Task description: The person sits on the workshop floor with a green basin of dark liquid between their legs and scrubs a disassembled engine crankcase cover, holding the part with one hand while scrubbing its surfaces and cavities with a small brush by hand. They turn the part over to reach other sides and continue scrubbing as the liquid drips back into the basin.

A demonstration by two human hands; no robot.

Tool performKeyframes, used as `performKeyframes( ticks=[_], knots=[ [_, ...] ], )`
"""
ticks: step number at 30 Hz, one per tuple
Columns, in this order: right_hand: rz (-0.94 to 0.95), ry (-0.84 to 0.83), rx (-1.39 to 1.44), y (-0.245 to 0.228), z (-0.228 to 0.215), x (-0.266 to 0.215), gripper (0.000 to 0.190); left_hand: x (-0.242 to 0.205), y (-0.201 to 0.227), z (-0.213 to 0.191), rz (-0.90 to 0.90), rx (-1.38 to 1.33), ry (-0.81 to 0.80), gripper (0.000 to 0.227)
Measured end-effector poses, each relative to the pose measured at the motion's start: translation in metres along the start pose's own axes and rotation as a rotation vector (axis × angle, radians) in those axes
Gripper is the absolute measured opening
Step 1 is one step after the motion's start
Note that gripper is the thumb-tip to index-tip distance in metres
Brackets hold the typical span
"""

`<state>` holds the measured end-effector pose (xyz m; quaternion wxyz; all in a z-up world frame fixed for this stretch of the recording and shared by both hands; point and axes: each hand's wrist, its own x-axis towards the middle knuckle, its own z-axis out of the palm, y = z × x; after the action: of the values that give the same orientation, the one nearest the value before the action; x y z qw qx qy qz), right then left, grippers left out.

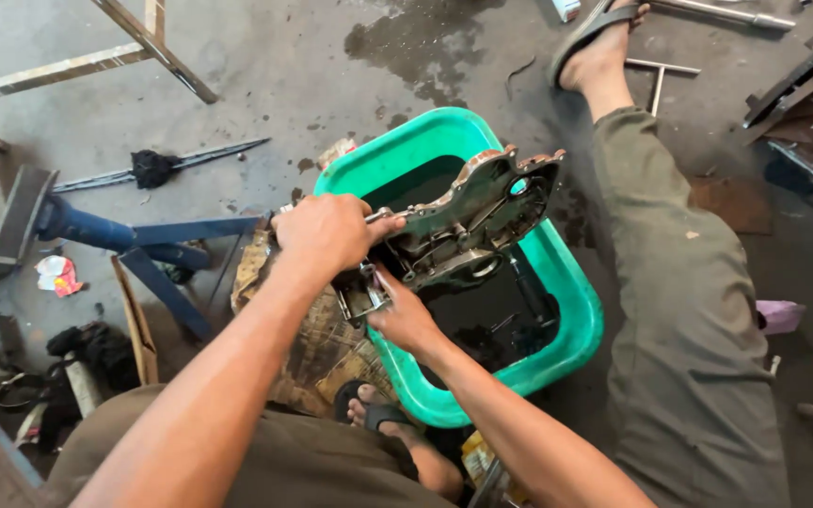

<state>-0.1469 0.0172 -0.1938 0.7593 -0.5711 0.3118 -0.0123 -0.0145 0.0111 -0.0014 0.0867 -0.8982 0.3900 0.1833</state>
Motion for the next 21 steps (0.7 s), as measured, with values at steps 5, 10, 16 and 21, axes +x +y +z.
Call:
performKeyframes(
  ticks=[5, 10, 16, 21],
  knots=[
    [-0.404, 0.076, -0.312, 0.033, -0.013, 0.02, 0.094, 0.001, 0.0, -0.001, 0.02, -0.017, 0.027, 0.067],
    [0.082, 0.017, -0.308, -0.021, -0.008, -0.009, 0.091, -0.006, 0.002, -0.004, 0.031, -0.02, 0.057, 0.066],
    [-0.256, 0.049, -0.332, 0.036, -0.014, 0.021, 0.091, -0.008, 0.002, 0.003, 0.029, -0.027, 0.042, 0.065],
    [-0.085, 0.057, -0.275, -0.001, -0.012, -0.01, 0.097, -0.011, 0.005, -0.01, 0.024, -0.048, 0.033, 0.061]
  ],
)
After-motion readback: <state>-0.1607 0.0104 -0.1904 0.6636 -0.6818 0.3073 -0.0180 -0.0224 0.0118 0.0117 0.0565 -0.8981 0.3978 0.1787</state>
